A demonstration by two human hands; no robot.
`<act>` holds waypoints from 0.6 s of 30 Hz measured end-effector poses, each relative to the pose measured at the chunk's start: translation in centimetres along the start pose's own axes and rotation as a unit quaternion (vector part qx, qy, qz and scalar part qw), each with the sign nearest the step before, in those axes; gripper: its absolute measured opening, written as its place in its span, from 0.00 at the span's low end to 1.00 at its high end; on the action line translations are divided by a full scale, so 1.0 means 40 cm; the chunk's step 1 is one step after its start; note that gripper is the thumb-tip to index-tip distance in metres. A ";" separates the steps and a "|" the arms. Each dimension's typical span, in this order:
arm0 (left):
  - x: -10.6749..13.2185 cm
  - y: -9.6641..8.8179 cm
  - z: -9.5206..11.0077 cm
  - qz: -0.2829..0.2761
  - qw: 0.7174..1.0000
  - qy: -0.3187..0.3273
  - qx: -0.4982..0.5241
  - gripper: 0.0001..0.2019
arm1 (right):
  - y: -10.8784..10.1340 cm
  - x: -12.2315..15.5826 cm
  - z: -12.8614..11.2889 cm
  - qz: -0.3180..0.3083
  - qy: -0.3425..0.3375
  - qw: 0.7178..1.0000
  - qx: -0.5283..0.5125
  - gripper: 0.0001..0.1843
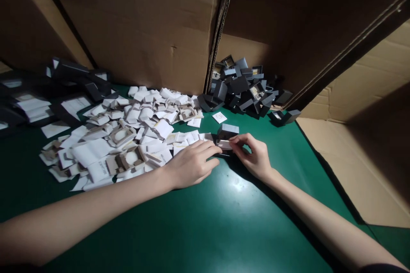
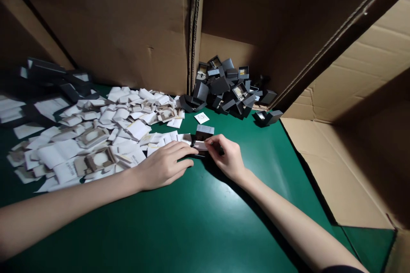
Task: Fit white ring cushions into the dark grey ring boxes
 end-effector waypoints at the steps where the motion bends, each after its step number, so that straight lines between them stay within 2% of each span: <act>1: 0.001 0.001 0.000 -0.004 1.000 -0.001 -0.001 0.08 | 0.002 0.000 0.000 -0.007 0.003 1.000 0.005 0.02; 6: 0.004 0.006 -0.003 -0.025 1.000 -0.004 -0.004 0.08 | 0.015 0.001 0.011 -0.037 0.024 0.998 0.041 0.13; 14: 0.009 0.004 -0.004 -0.026 1.000 -0.005 -0.001 0.07 | 0.031 -0.008 0.011 0.033 0.119 0.992 0.004 0.07; 18: 0.009 0.005 -0.004 -0.030 1.000 -0.006 -0.001 0.07 | 0.043 -0.005 0.000 0.030 0.086 0.993 0.072 0.06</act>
Point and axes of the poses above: each hand's wrist, its own x-axis away from the middle knuckle, its own y-axis out of the palm, z = x × y, the point moved 5 cm from there along -x, towards the middle knuckle, and after that the axes turned 9 degrees about -x, right-handed, at the moved point
